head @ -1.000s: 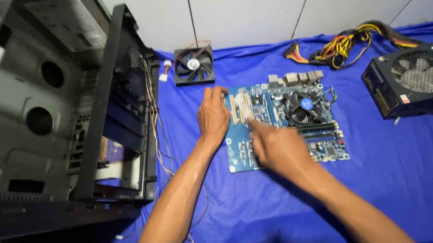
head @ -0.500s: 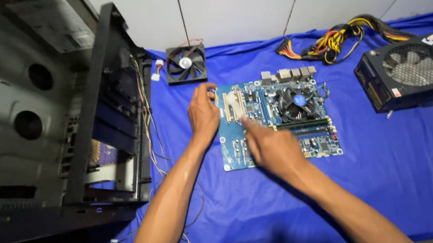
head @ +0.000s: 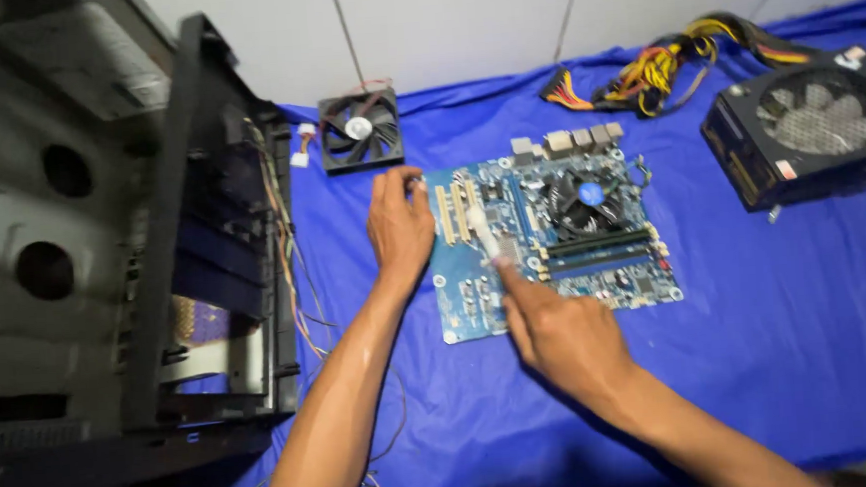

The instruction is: Cleaning a motherboard with a toothbrush and installing it into a PC case

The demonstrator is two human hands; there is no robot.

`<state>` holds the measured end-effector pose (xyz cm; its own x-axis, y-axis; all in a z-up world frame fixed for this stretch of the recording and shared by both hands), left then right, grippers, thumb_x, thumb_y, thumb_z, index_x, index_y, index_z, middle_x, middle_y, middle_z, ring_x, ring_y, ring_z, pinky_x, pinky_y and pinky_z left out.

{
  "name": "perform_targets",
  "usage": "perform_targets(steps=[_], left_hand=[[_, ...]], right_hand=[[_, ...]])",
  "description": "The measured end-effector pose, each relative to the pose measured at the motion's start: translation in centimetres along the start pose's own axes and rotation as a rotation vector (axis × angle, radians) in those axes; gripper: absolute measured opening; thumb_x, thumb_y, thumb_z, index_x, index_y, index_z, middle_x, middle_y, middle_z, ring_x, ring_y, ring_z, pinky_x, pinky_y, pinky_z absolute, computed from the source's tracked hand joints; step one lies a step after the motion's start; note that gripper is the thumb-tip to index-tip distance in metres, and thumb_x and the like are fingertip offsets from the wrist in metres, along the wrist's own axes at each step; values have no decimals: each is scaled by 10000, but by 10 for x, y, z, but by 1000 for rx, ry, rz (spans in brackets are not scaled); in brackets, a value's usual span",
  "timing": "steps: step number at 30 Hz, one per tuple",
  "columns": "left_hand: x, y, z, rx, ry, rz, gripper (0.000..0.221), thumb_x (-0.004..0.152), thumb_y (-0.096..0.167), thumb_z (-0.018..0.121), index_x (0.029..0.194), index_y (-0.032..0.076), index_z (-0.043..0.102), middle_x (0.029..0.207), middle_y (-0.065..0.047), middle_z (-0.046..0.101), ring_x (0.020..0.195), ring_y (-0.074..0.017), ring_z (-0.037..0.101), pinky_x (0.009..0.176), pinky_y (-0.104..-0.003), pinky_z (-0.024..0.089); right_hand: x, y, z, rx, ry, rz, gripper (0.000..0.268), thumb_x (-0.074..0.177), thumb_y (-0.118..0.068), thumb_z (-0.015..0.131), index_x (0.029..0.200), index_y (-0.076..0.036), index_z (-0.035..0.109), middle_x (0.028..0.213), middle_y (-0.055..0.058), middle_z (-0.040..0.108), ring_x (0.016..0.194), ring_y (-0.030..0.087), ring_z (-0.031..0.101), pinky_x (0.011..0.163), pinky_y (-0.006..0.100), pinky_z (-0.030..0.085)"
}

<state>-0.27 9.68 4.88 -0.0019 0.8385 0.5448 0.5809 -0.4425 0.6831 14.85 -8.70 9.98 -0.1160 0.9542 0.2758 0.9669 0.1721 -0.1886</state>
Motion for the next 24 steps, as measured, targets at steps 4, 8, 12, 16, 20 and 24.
perform_targets(steps=[4,8,12,16,20,24], left_hand=[[-1,16,-6,48,29,45,236,892,85,630,1127,66,647,1033,-140,659,876,-337,655,784,-443,519],[-3,20,-1,118,-10,46,329,951,259,637,1227,79,633,1115,-156,663,889,-366,673,766,-463,532],[-4,25,1,176,-27,52,321,958,277,635,1202,71,656,1122,-166,632,813,-370,669,695,-472,535],[-5,27,4,205,-25,76,275,967,263,629,1149,60,671,1094,-167,608,780,-356,660,667,-472,532],[-5,28,0,204,-18,69,275,961,262,634,1146,66,687,1067,-142,601,762,-331,653,655,-457,529],[-5,28,0,195,-29,60,281,965,268,620,1141,57,681,1042,-151,612,732,-329,651,647,-459,529]], right_hand=[[-34,3,-12,140,17,-57,533,933,-215,605,1430,-29,560,797,110,749,433,280,663,370,396,514],[-79,19,-38,211,66,-8,452,867,-204,684,1315,-143,670,913,-14,810,493,186,717,409,332,538],[-139,74,-36,33,158,286,554,748,-42,760,1288,-157,704,927,17,815,312,80,586,288,264,447],[-187,124,49,157,-318,575,552,888,-279,665,1430,-315,570,706,21,775,390,155,568,451,292,571],[-170,89,-27,151,243,487,480,771,-68,767,1242,-163,757,874,81,791,458,178,643,461,331,527],[-163,55,-8,130,138,103,451,775,-124,740,1222,-91,689,1131,0,787,519,32,759,323,187,512]])
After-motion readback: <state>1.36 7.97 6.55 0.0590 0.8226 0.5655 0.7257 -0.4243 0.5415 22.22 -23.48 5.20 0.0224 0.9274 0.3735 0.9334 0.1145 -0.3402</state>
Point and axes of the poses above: each hand's wrist, its own x-axis towards the middle knuckle, its own z-axis out of the palm, y = z × x, the point moved 10 cm from there along x, towards the middle knuckle
